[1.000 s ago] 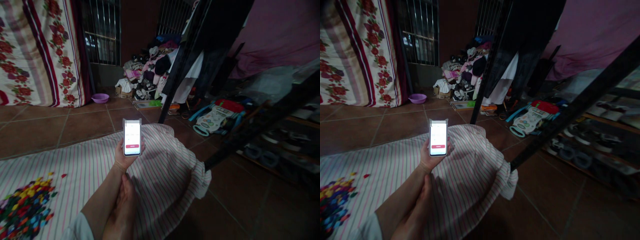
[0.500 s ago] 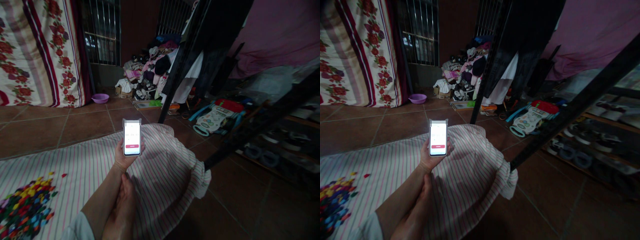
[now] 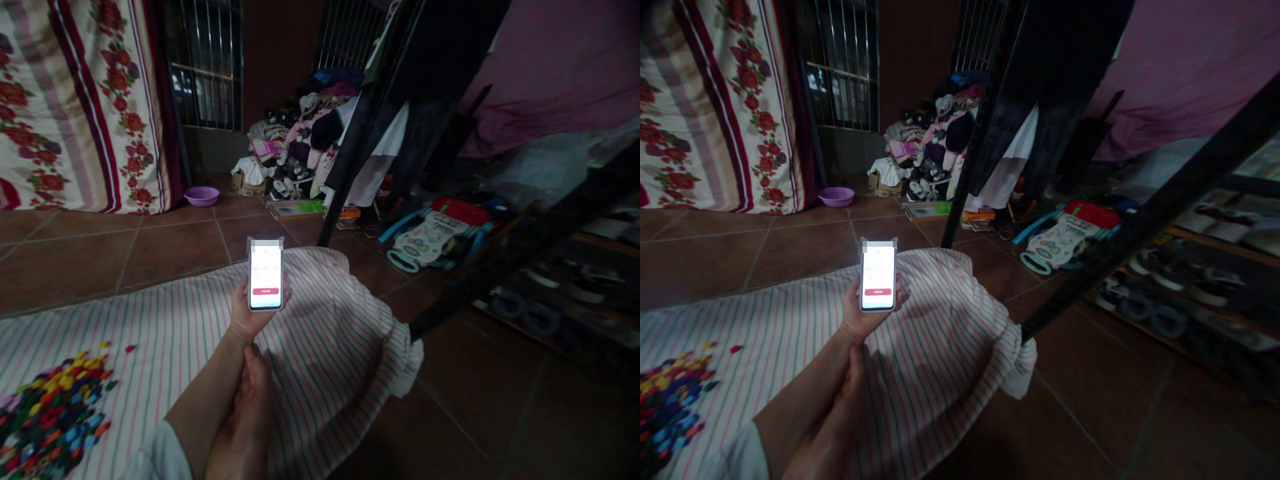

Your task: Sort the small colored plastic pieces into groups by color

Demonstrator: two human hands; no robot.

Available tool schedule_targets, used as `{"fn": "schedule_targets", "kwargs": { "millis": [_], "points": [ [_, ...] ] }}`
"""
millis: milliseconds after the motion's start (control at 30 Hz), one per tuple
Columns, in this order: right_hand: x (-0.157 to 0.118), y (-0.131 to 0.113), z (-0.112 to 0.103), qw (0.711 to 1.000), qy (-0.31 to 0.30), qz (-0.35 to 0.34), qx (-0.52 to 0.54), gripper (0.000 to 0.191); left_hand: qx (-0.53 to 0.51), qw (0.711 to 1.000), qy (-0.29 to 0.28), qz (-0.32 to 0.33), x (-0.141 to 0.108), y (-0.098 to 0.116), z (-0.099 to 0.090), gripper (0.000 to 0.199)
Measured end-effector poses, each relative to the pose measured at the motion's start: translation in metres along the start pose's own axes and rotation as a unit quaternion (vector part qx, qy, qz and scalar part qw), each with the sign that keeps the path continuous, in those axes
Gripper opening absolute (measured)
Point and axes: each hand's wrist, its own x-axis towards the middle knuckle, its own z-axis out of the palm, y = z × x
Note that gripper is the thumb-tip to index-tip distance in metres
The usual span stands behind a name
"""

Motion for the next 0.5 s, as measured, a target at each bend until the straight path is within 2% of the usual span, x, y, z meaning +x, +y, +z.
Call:
{"fn": "schedule_targets", "kwargs": {
  "millis": [333, 500],
  "points": [
    [-0.0041, -0.0007, 0.0003, 1.000, -0.001, 0.011, 0.001, 0.033, -0.005, 1.000, 0.009, 0.000, 0.0010, 0.0001, -0.0010, 0.068],
    [-0.0031, -0.0019, 0.0011, 1.000, -0.006, 0.005, -0.009, 0.033, -0.004, 1.000, -0.011, 0.004, 0.0012, -0.0002, -0.0021, 0.065]
  ]
}}
